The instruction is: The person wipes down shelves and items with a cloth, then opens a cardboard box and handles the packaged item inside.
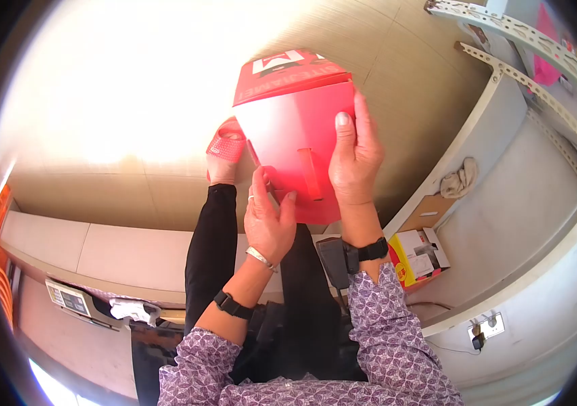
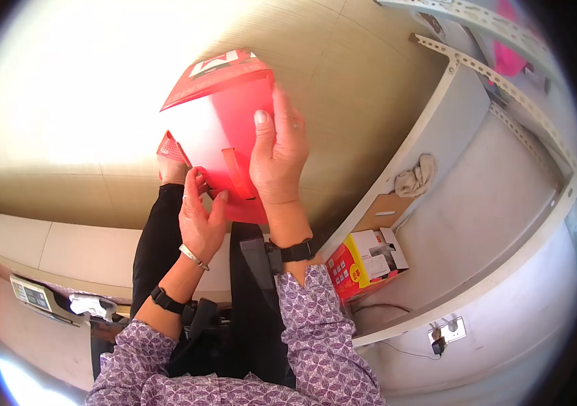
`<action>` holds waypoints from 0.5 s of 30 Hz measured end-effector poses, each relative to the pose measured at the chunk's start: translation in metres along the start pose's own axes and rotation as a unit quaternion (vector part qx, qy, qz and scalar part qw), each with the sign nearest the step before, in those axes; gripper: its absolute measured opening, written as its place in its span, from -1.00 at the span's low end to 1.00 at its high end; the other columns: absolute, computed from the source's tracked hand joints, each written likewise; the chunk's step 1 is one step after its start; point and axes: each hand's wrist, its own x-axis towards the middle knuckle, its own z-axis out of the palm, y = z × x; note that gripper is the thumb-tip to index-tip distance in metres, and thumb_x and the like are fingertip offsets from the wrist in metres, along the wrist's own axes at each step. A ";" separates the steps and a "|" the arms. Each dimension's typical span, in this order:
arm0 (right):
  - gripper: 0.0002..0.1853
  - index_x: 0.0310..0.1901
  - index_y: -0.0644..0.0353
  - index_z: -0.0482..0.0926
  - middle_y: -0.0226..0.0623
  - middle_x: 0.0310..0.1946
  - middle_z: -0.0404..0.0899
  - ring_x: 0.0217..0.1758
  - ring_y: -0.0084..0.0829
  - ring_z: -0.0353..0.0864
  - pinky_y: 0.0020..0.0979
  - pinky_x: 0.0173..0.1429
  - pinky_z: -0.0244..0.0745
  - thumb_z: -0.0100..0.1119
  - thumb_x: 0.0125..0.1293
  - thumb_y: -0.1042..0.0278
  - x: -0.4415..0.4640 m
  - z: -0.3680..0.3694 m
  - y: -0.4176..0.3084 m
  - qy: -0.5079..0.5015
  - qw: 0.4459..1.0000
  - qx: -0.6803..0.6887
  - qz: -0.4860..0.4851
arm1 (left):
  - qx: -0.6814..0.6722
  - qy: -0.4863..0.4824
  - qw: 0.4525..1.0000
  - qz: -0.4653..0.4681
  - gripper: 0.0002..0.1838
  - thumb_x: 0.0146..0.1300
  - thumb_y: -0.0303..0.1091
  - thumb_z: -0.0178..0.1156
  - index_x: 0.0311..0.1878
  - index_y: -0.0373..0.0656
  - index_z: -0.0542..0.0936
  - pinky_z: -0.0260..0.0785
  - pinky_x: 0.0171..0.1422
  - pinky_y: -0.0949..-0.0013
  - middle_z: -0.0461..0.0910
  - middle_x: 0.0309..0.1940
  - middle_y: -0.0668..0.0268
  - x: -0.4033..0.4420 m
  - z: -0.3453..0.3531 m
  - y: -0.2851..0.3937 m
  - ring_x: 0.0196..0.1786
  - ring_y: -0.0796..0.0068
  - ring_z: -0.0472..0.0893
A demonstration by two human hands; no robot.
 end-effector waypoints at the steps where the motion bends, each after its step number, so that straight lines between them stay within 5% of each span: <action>1: -0.61 0.25 0.25 0.46 -0.04 0.01 0.57 0.06 -0.20 0.56 -0.29 0.19 0.45 0.07 0.43 0.37 0.000 0.000 0.000 0.007 1.000 -0.007 -0.002 | 0.002 0.002 1.000 0.003 -0.33 0.23 -0.38 0.22 0.36 -0.31 0.19 0.39 0.17 0.15 0.48 0.11 -0.05 0.000 0.000 0.000 0.14 0.01 0.52; 2: -0.60 0.27 0.25 0.45 -0.21 0.07 0.59 0.07 -0.48 0.55 -0.42 0.19 0.44 0.08 0.45 0.36 -0.004 -0.002 0.000 0.007 1.000 -0.025 0.006 | 0.004 0.001 1.000 -0.010 -0.33 0.23 -0.38 0.23 0.35 -0.32 0.19 0.38 0.18 0.15 0.48 0.11 -0.06 0.000 0.000 0.000 0.14 0.01 0.52; 15: -0.66 0.16 0.20 0.52 -0.12 0.00 0.62 0.05 -0.22 0.58 -0.28 0.15 0.47 0.15 0.38 0.39 -0.008 0.001 -0.004 0.067 0.996 -0.054 0.001 | -0.007 0.017 0.999 -0.043 -0.31 0.19 -0.34 0.30 0.35 -0.29 0.26 0.38 0.11 0.22 0.52 0.05 0.09 0.001 0.006 -0.009 0.06 0.25 0.55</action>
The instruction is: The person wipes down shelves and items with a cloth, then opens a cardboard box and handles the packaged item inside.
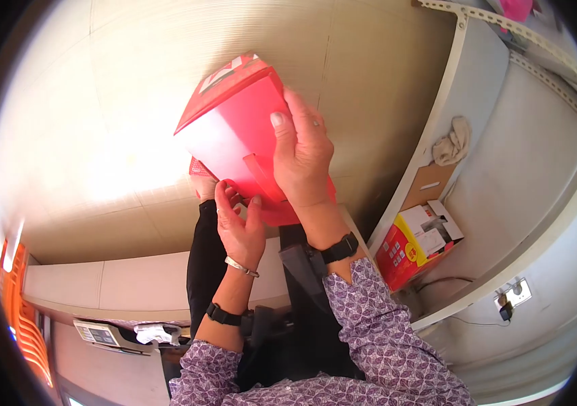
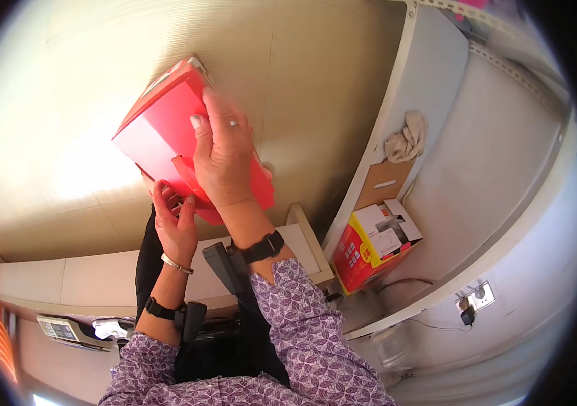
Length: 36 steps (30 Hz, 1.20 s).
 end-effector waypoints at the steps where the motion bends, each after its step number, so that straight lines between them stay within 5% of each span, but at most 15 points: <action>1: -0.67 0.14 0.20 0.52 -0.15 0.01 0.61 0.08 -0.16 0.54 -0.23 0.19 0.41 0.16 0.36 0.40 0.001 -0.001 -0.001 -0.003 1.000 0.017 0.014 | -0.005 0.000 1.000 0.003 -0.31 0.18 -0.35 0.31 0.35 -0.28 0.26 0.39 0.10 0.24 0.52 0.05 0.10 0.000 0.001 0.000 0.05 0.29 0.55; 5: -0.67 0.10 0.22 0.51 -0.19 0.02 0.59 0.13 -0.10 0.49 -0.14 0.21 0.34 0.16 0.30 0.45 0.009 -0.003 0.001 -0.022 0.998 0.061 0.028 | -0.045 -0.001 0.999 0.028 -0.35 0.24 -0.42 0.25 0.35 -0.30 0.24 0.44 0.07 0.30 0.51 0.04 0.11 0.002 0.005 -0.013 0.00 0.34 0.56; 10: -0.55 0.20 0.30 0.45 0.04 0.04 0.53 0.10 0.01 0.52 -0.07 0.18 0.36 0.13 0.25 0.54 -0.010 -0.024 -0.031 -0.039 0.998 -0.004 -0.043 | -0.107 -0.003 0.994 0.005 -0.33 0.24 -0.45 0.23 0.39 -0.26 0.21 0.41 0.10 0.33 0.49 0.05 0.15 0.000 0.003 -0.005 0.04 0.38 0.53; 14: -0.45 0.26 0.30 0.41 0.10 0.07 0.52 0.14 0.07 0.50 -0.05 0.18 0.36 0.20 0.18 0.56 -0.026 -0.029 -0.034 -0.034 0.998 0.050 -0.033 | -0.177 -0.008 0.984 0.014 -0.37 0.36 -0.30 0.16 0.42 -0.24 0.19 0.42 0.14 0.36 0.51 0.13 0.13 -0.004 0.008 -0.016 0.09 0.37 0.54; 15: -0.44 0.26 0.31 0.40 0.10 0.08 0.51 0.16 0.07 0.50 -0.05 0.18 0.36 0.21 0.17 0.56 -0.027 -0.027 -0.037 -0.022 0.998 0.042 -0.042 | -0.015 0.012 0.999 0.044 -0.38 0.42 -0.16 0.10 0.44 -0.20 0.19 0.43 0.16 0.32 0.51 0.18 0.13 -0.005 0.003 -0.031 0.15 0.30 0.55; 17: -0.41 0.28 0.33 0.39 0.10 0.12 0.50 0.21 0.07 0.47 -0.01 0.22 0.34 0.22 0.16 0.56 -0.032 -0.032 -0.046 -0.025 0.999 0.026 -0.034 | 0.076 0.021 0.995 0.065 -0.37 0.42 -0.15 0.10 0.44 -0.19 0.19 0.42 0.17 0.31 0.50 0.19 0.13 -0.008 -0.002 -0.051 0.16 0.29 0.55; 21: -0.39 0.27 0.37 0.36 0.10 0.15 0.46 0.34 0.10 0.35 0.04 0.33 0.24 0.16 0.12 0.55 -0.050 -0.039 -0.064 -0.039 0.996 0.068 -0.036 | -0.098 -0.049 0.994 -0.004 -0.35 0.41 -0.13 0.10 0.45 -0.19 0.18 0.41 0.19 0.31 0.48 0.21 0.13 -0.015 -0.008 -0.039 0.18 0.28 0.53; 29: -0.48 0.23 0.30 0.46 0.09 0.16 0.49 0.25 0.03 0.48 -0.07 0.26 0.39 0.21 0.17 0.57 -0.080 -0.068 -0.095 -0.124 0.968 0.218 0.012 | -0.337 -0.228 0.908 -0.099 -0.33 0.41 -0.09 0.09 0.47 -0.17 0.15 0.38 0.22 0.29 0.45 0.25 0.12 -0.030 -0.067 -0.017 0.22 0.27 0.50; 35: -0.59 0.19 0.37 0.45 0.09 0.09 0.53 0.03 -0.13 0.65 -0.25 0.06 0.55 0.15 0.31 0.54 -0.120 -0.088 -0.063 -0.280 0.897 0.302 0.160 | -0.500 -0.192 0.844 0.025 -0.30 0.41 -0.06 0.09 0.48 -0.16 0.14 0.37 0.25 0.27 0.43 0.28 0.12 -0.009 -0.113 -0.003 0.25 0.25 0.48; 36: -0.57 0.20 0.36 0.43 0.10 0.08 0.53 0.05 -0.05 0.61 -0.21 0.07 0.53 0.15 0.29 0.54 -0.122 -0.088 -0.055 -0.260 0.921 0.255 0.135 | -0.515 -0.167 0.839 0.057 -0.30 0.41 -0.05 0.09 0.48 -0.16 0.13 0.36 0.26 0.27 0.42 0.28 0.11 -0.009 -0.111 0.004 0.25 0.25 0.48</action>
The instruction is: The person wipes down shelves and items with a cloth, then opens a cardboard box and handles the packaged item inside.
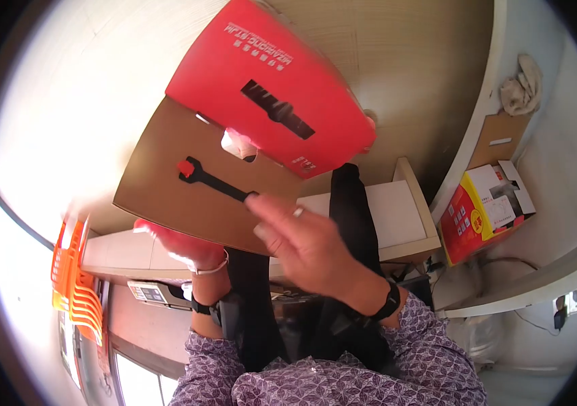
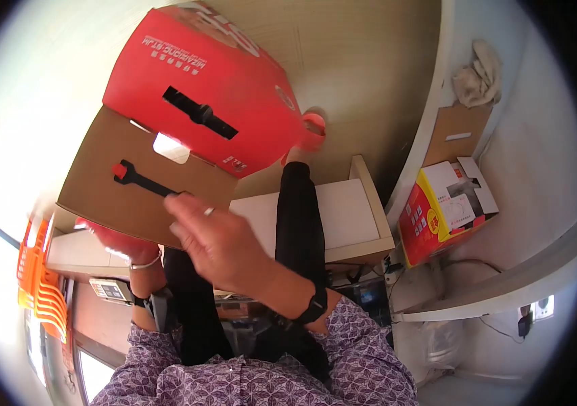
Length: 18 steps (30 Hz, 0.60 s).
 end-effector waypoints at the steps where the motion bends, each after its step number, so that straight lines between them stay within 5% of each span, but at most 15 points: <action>1: -0.55 0.21 0.34 0.41 0.11 0.06 0.54 0.07 0.03 0.58 -0.17 0.08 0.52 0.15 0.28 0.54 0.003 -0.003 0.009 0.024 0.998 -0.054 -0.020 | -0.002 0.008 0.999 0.040 -0.30 0.41 -0.05 0.09 0.48 -0.16 0.13 0.36 0.26 0.27 0.42 0.29 0.11 -0.001 0.009 0.000 0.26 0.25 0.48; 4: -0.54 0.22 0.33 0.39 0.10 0.05 0.53 0.08 0.09 0.55 -0.12 0.08 0.51 0.14 0.27 0.52 0.029 -0.002 0.027 0.096 0.987 -0.125 -0.032 | 0.054 0.063 0.987 0.141 -0.28 0.44 -0.04 0.04 0.51 -0.17 0.05 0.26 0.35 0.24 0.33 0.35 0.09 0.001 0.046 -0.015 0.33 0.26 0.38; 6: -0.54 0.22 0.32 0.41 0.09 0.01 0.56 -0.06 -0.05 0.60 -0.21 -0.02 0.53 0.15 0.28 0.49 0.049 0.000 0.038 0.122 0.982 -0.144 -0.020 | 0.359 0.124 0.912 0.154 -0.33 0.48 -0.15 -0.04 0.50 -0.25 0.01 0.21 0.36 0.21 0.28 0.36 0.04 0.006 0.056 -0.020 0.37 0.22 0.32; 9: -0.55 0.19 0.32 0.46 -0.01 -0.30 0.65 -0.43 -0.40 0.66 -0.43 -0.29 0.52 0.21 0.28 0.42 0.080 -0.001 0.050 0.083 0.986 -0.137 0.035 | 0.327 0.182 0.922 0.098 -0.33 0.47 -0.08 -0.02 0.47 -0.26 0.07 0.22 0.35 0.18 0.34 0.32 0.03 0.013 0.047 -0.019 0.31 0.20 0.40; 15: -0.76 -0.11 0.35 0.56 -0.23 -0.54 0.60 -0.51 -0.55 0.57 -0.44 -0.40 0.42 0.25 0.26 0.39 0.091 -0.001 0.047 0.079 0.981 -0.169 0.060 | 0.335 0.139 0.921 0.140 0.07 0.19 0.39 0.14 0.49 -0.25 0.04 0.17 0.39 0.13 0.24 0.38 -0.02 0.009 0.056 -0.027 0.41 0.09 0.30; 18: -0.80 -0.20 0.35 0.57 -0.32 -0.54 0.60 -0.50 -0.65 0.50 -0.49 -0.42 0.39 0.26 0.26 0.39 0.097 -0.006 0.035 0.090 0.978 -0.132 0.134 | 0.382 0.138 0.896 0.177 0.25 -0.03 0.40 0.34 0.48 -0.30 0.01 0.11 0.43 0.12 0.09 0.45 -0.07 0.004 0.082 -0.025 0.45 0.01 0.21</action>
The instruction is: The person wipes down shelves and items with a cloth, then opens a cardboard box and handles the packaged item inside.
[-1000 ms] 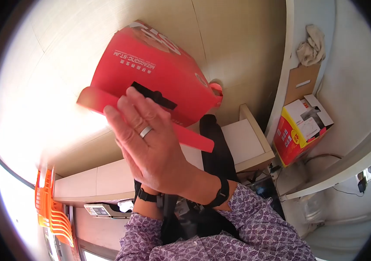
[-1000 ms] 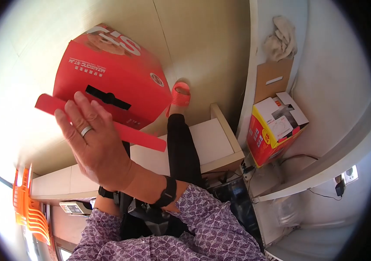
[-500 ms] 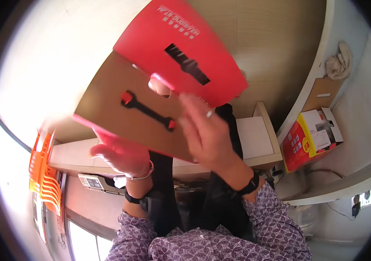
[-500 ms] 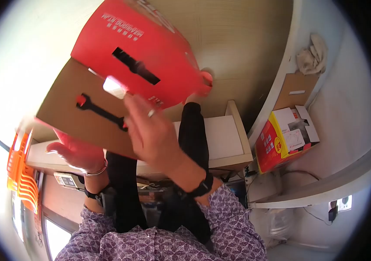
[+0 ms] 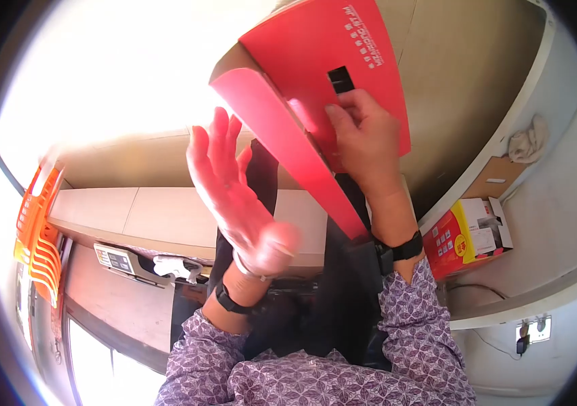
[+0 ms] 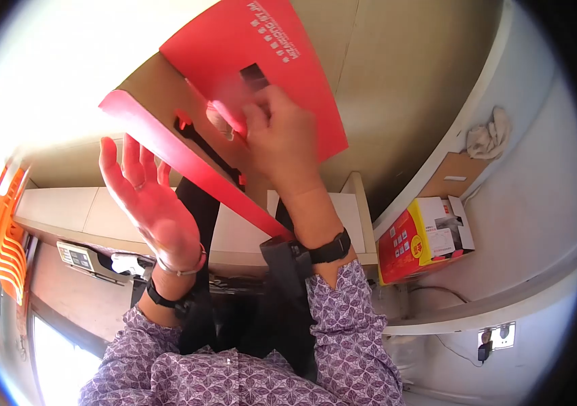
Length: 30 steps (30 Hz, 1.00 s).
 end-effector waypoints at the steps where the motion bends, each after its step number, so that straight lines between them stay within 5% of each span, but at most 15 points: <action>1: -0.82 -0.22 0.35 0.57 -0.27 -0.55 0.60 -0.52 -0.60 0.52 -0.46 -0.41 0.40 0.24 0.26 0.39 0.001 -0.001 -0.003 -0.004 1.000 0.010 0.012 | 0.021 -0.026 0.999 0.034 0.24 -0.05 0.29 0.41 0.48 -0.32 0.00 0.10 0.43 0.11 0.06 0.46 -0.09 -0.002 0.004 0.001 0.45 0.00 0.20; 6: -0.84 -0.24 0.34 0.58 -0.21 -0.57 0.59 -0.55 -0.56 0.50 -0.42 -0.40 0.41 0.20 0.26 0.41 0.000 0.001 -0.003 -0.016 1.000 -0.006 0.004 | 0.146 -0.105 0.982 0.063 0.16 -0.07 -0.37 0.49 0.48 -0.41 -0.09 0.06 0.46 0.06 0.02 0.45 -0.12 -0.003 0.007 -0.004 0.46 0.02 0.17; 9: -0.85 -0.22 0.35 0.59 -0.25 -0.55 0.60 -0.54 -0.60 0.48 -0.44 -0.41 0.40 0.20 0.27 0.44 0.006 0.004 0.009 0.024 0.999 0.039 -0.019 | -0.041 0.051 0.998 -0.004 0.04 -0.05 -0.62 0.24 0.50 -0.25 -0.11 0.19 0.38 0.17 0.22 0.28 0.03 -0.003 -0.008 -0.013 0.30 0.17 0.33; 12: -0.87 -0.21 0.36 0.58 -0.30 -0.53 0.60 -0.53 -0.64 0.47 -0.47 -0.41 0.39 0.20 0.28 0.47 0.012 0.000 0.006 0.003 0.996 0.078 0.033 | -0.072 0.145 0.974 -0.157 -0.14 0.14 -0.61 0.08 0.51 -0.17 -0.05 0.23 0.34 0.24 0.32 0.25 0.13 0.018 -0.038 -0.017 0.25 0.32 0.38; 14: -0.87 -0.20 0.36 0.58 -0.33 -0.53 0.60 -0.52 -0.66 0.46 -0.48 -0.41 0.39 0.20 0.29 0.48 0.011 0.002 0.009 -0.001 0.997 0.079 0.023 | -0.018 0.181 0.974 -0.135 -0.20 0.15 -0.63 0.08 0.48 -0.20 0.06 0.13 0.42 0.18 0.30 0.31 0.07 0.031 -0.059 -0.051 0.31 0.27 0.33; 17: -0.87 -0.19 0.36 0.58 -0.38 -0.53 0.59 -0.56 -0.68 0.44 -0.50 -0.46 0.37 0.19 0.30 0.48 0.011 0.008 0.014 0.007 0.998 0.054 0.012 | 0.208 0.191 0.957 -0.062 -0.24 0.18 -0.65 0.09 0.46 -0.23 0.09 0.16 0.39 0.24 0.30 0.32 0.07 0.027 -0.066 -0.056 0.32 0.31 0.33; 20: -0.87 -0.18 0.35 0.59 -0.42 -0.53 0.58 -0.62 -0.70 0.40 -0.53 -0.54 0.33 0.19 0.32 0.47 0.012 0.007 0.010 0.004 0.996 0.078 0.032 | 0.327 0.113 0.921 0.181 -0.39 0.19 -0.64 0.11 0.35 -0.22 0.33 0.35 0.20 0.28 0.51 0.10 0.09 0.015 -0.040 -0.030 0.11 0.25 0.52; 22: -0.86 -0.17 0.35 0.59 -0.43 -0.53 0.58 -0.66 -0.72 0.37 -0.55 -0.59 0.29 0.19 0.33 0.46 0.012 0.007 0.004 -0.004 0.995 0.089 0.048 | 0.190 -0.098 0.971 0.103 -0.60 0.21 -0.61 0.15 0.15 -0.23 0.52 0.46 -0.03 0.33 0.63 -0.17 0.15 0.001 -0.024 -0.030 -0.16 0.28 0.63; 24: -0.86 -0.16 0.34 0.60 -0.42 -0.52 0.58 -0.70 -0.73 0.35 -0.56 -0.63 0.25 0.19 0.33 0.46 0.010 0.007 -0.001 -0.008 0.995 0.079 0.055 | 0.141 -0.065 0.986 -0.065 -0.75 0.27 -0.51 0.17 0.01 -0.25 0.58 0.48 -0.23 0.35 0.64 -0.39 0.16 -0.005 0.003 -0.052 -0.37 0.32 0.63; 27: -0.86 -0.16 0.36 0.59 -0.41 -0.52 0.57 -0.71 -0.73 0.34 -0.58 -0.66 0.21 0.17 0.34 0.47 0.010 0.007 -0.001 -0.015 0.995 0.086 0.057 | 0.095 0.001 0.967 -0.236 -0.76 0.31 -0.41 0.18 0.01 -0.27 0.57 0.46 -0.29 0.39 0.64 -0.40 0.14 0.007 0.010 -0.071 -0.40 0.40 0.62; 30: -0.87 -0.16 0.36 0.59 -0.41 -0.53 0.57 -0.72 -0.73 0.32 -0.59 -0.68 0.18 0.17 0.34 0.48 0.011 0.009 0.001 -0.005 0.993 0.111 0.045 | 0.078 0.016 0.962 -0.261 -0.72 0.32 -0.34 0.19 0.02 -0.29 0.56 0.45 -0.28 0.43 0.65 -0.41 0.16 0.010 0.008 -0.086 -0.40 0.46 0.62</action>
